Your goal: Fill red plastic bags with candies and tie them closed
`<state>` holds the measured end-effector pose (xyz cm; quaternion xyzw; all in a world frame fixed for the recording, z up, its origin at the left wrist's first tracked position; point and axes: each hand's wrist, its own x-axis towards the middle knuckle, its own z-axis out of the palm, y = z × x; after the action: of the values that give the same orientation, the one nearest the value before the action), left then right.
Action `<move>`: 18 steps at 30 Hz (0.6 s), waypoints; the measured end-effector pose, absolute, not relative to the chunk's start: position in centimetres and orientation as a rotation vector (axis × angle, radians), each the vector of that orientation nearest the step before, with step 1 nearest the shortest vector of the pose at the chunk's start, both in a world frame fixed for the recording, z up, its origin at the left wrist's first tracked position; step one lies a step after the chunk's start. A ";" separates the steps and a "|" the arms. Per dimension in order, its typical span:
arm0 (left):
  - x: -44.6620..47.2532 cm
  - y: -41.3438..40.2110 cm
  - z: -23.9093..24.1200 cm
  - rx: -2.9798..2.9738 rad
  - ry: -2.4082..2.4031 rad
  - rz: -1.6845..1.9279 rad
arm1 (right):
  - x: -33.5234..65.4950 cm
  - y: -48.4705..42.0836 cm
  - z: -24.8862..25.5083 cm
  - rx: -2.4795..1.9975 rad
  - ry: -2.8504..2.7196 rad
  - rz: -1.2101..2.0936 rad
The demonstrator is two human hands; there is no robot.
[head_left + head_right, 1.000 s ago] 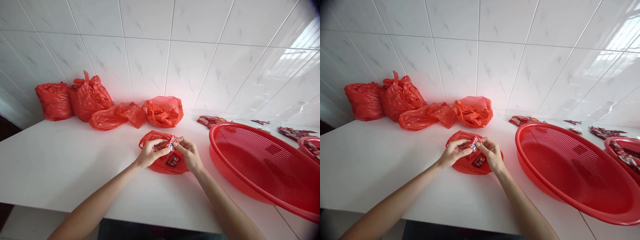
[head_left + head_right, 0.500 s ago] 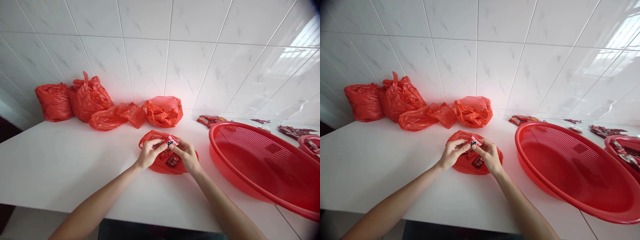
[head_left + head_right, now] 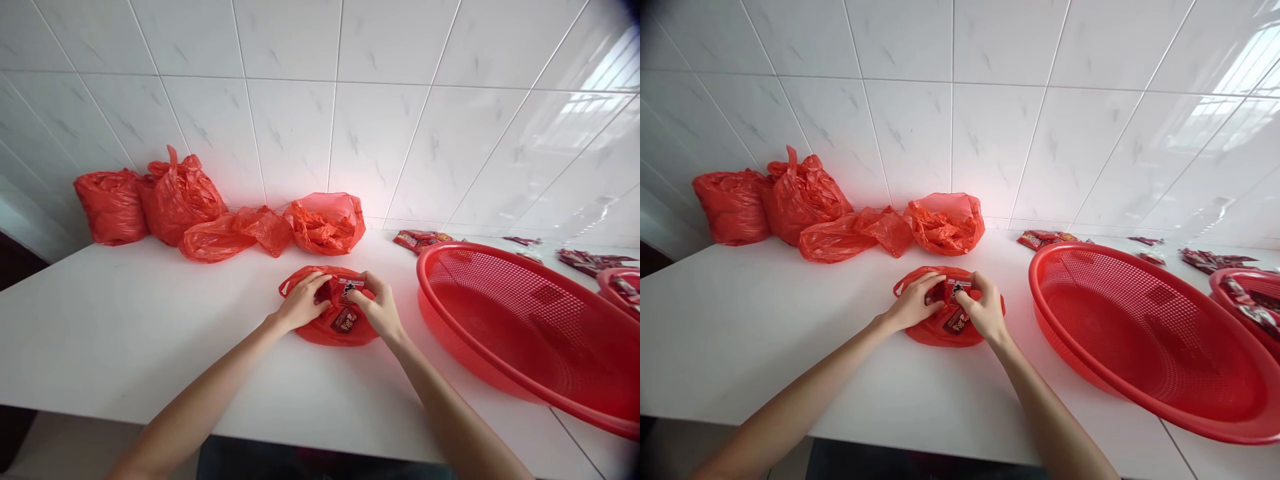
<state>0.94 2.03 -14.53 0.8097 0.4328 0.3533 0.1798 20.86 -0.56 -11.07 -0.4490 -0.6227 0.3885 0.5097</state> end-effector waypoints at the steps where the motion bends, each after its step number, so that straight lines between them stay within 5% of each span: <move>1: 1.2 2.1 -14.7 2.299 1.225 0.965 | 20.7 -0.6 -11.2 -1.084 -1.555 0.900; 14: 0.5 1.9 -12.7 1.593 1.132 1.318 | 20.8 -0.4 -12.4 -1.213 -1.864 0.719; 18: 1.3 0.9 -12.3 1.314 0.952 1.249 | 20.6 -0.4 -11.7 -1.062 -1.629 0.974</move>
<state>1.32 0.90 -12.29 0.5482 0.3971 0.5208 0.5201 20.60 -0.39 -11.68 -0.4323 -0.6631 0.3967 0.4649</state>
